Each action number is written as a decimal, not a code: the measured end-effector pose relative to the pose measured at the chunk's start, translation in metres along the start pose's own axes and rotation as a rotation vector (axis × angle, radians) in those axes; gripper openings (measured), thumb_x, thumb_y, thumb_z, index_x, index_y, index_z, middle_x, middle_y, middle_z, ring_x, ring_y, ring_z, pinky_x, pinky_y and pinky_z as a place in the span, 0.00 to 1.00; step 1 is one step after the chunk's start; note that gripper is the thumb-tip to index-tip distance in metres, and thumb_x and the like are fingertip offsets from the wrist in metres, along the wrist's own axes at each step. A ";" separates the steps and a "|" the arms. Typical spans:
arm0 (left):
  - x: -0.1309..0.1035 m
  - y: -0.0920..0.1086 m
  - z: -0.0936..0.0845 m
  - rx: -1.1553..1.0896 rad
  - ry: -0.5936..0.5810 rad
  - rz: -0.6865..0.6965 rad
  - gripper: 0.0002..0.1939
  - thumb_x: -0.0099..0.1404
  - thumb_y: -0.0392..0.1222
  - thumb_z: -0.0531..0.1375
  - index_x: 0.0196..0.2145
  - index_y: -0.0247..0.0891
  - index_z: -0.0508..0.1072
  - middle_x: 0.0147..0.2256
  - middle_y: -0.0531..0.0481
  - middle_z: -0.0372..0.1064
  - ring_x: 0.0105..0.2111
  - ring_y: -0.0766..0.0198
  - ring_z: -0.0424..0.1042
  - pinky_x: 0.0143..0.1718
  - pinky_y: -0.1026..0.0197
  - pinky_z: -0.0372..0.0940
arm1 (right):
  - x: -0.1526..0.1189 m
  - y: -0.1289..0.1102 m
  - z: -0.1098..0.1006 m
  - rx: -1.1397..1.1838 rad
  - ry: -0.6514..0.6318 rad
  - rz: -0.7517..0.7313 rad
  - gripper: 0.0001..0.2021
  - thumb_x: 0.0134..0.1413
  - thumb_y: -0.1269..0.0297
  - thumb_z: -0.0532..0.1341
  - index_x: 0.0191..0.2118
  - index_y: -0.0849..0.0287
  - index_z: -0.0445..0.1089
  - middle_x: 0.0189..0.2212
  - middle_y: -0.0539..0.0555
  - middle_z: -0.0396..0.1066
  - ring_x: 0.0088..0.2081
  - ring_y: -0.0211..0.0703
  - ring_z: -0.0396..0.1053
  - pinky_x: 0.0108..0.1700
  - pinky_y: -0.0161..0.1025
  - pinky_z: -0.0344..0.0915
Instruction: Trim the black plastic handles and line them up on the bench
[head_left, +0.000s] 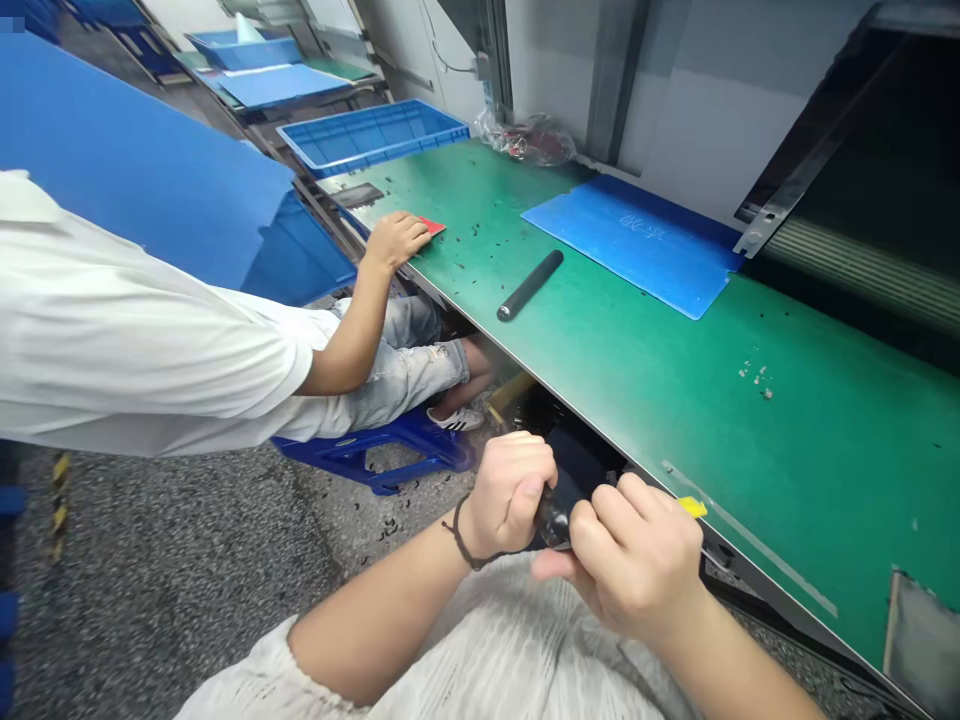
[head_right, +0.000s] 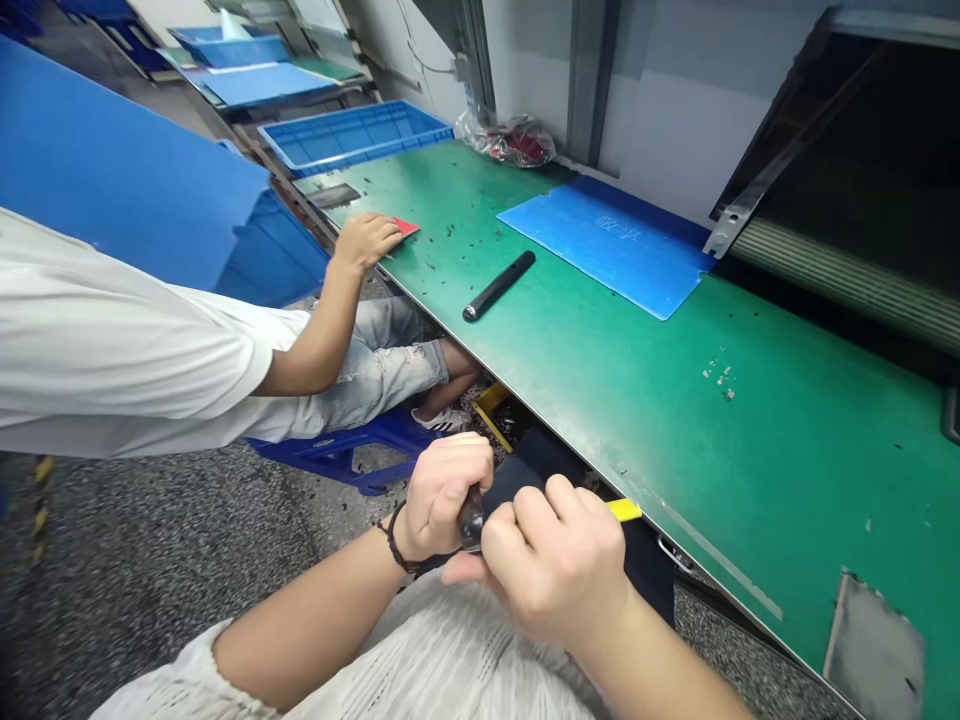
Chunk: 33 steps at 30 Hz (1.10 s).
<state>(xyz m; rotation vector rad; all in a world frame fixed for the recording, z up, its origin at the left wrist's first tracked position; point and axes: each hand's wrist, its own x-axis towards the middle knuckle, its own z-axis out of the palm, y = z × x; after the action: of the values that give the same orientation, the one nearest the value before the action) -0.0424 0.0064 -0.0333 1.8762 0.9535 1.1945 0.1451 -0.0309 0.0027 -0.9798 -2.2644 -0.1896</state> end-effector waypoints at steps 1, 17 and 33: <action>-0.002 0.002 0.003 0.010 0.012 0.002 0.28 0.77 0.55 0.43 0.23 0.42 0.65 0.21 0.47 0.60 0.24 0.58 0.56 0.34 0.53 0.52 | -0.002 0.001 0.003 -0.031 0.040 -0.011 0.26 0.74 0.43 0.51 0.30 0.57 0.67 0.22 0.51 0.57 0.28 0.42 0.49 0.31 0.45 0.40; -0.015 0.001 0.020 -0.543 -0.159 -0.460 0.31 0.76 0.66 0.47 0.27 0.38 0.65 0.24 0.51 0.59 0.24 0.65 0.55 0.28 0.61 0.52 | -0.015 0.026 0.006 0.406 0.071 0.273 0.05 0.72 0.63 0.58 0.44 0.59 0.68 0.29 0.51 0.66 0.30 0.40 0.59 0.33 0.39 0.54; -0.015 0.012 0.023 -0.441 -0.211 -0.406 0.33 0.77 0.66 0.44 0.26 0.38 0.64 0.23 0.50 0.59 0.23 0.65 0.56 0.26 0.61 0.52 | 0.007 0.032 -0.003 -0.027 0.005 0.183 0.29 0.75 0.42 0.49 0.25 0.56 0.61 0.23 0.51 0.58 0.28 0.41 0.48 0.30 0.42 0.42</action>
<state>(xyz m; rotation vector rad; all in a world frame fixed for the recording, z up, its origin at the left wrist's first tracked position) -0.0227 -0.0160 -0.0362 1.3476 0.8224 0.8568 0.1653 -0.0057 0.0057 -1.1921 -2.1586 -0.1435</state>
